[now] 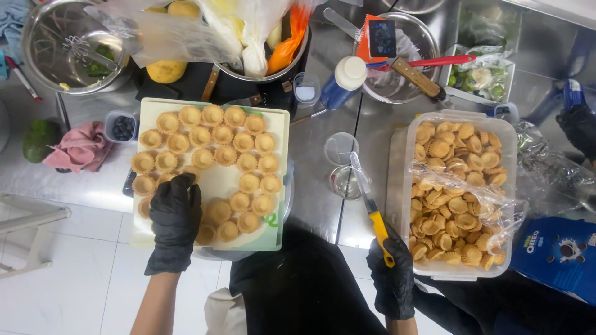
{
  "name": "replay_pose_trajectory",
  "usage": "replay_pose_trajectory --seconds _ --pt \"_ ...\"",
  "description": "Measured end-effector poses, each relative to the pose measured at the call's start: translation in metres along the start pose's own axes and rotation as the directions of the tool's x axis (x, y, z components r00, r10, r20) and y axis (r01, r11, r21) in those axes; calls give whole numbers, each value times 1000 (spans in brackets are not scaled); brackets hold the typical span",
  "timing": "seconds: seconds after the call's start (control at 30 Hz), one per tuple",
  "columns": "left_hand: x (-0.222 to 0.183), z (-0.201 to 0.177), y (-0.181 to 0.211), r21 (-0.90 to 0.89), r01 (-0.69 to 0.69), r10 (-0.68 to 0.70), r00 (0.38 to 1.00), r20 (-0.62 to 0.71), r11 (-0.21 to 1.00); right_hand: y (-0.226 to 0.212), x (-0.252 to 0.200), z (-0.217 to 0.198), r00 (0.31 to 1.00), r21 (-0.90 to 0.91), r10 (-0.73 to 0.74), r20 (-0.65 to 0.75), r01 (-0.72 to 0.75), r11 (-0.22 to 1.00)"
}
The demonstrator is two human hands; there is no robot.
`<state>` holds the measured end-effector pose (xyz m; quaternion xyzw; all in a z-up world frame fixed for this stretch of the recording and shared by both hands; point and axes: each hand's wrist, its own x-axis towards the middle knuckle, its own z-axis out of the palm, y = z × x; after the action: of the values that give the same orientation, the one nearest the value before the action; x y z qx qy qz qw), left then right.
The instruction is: Arrange empty tart shells onto a tray in a concentric circle pattern.
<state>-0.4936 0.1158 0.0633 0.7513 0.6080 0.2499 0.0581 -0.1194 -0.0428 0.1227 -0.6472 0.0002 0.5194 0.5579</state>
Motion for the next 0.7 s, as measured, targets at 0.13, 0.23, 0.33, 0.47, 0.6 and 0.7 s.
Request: replay_pose_trajectory --seconds 0.13,0.23,0.33,0.47,0.6,0.7 --pt "10 -2 6 -3 10 -9 999 31 1000 0 4 -4 1000 6 16 -13 -16 1000" --pt "17 -10 11 53 90 -95 990 106 995 1 2 -8 999 22 20 -25 -19 1000" --pt "30 -19 19 57 14 -20 993 118 998 5 3 -13 999 -52 -34 -31 32 998" --pt "64 -34 73 109 32 -58 968 244 994 14 13 -29 999 15 -8 -47 9 1000" --pt "92 -21 162 -436 -262 348 929 128 861 18 17 -44 999 5 40 -30 -40 999" --pt "93 16 250 -650 -386 645 734 213 654 27 16 -53 994 -31 60 94 -57 998"
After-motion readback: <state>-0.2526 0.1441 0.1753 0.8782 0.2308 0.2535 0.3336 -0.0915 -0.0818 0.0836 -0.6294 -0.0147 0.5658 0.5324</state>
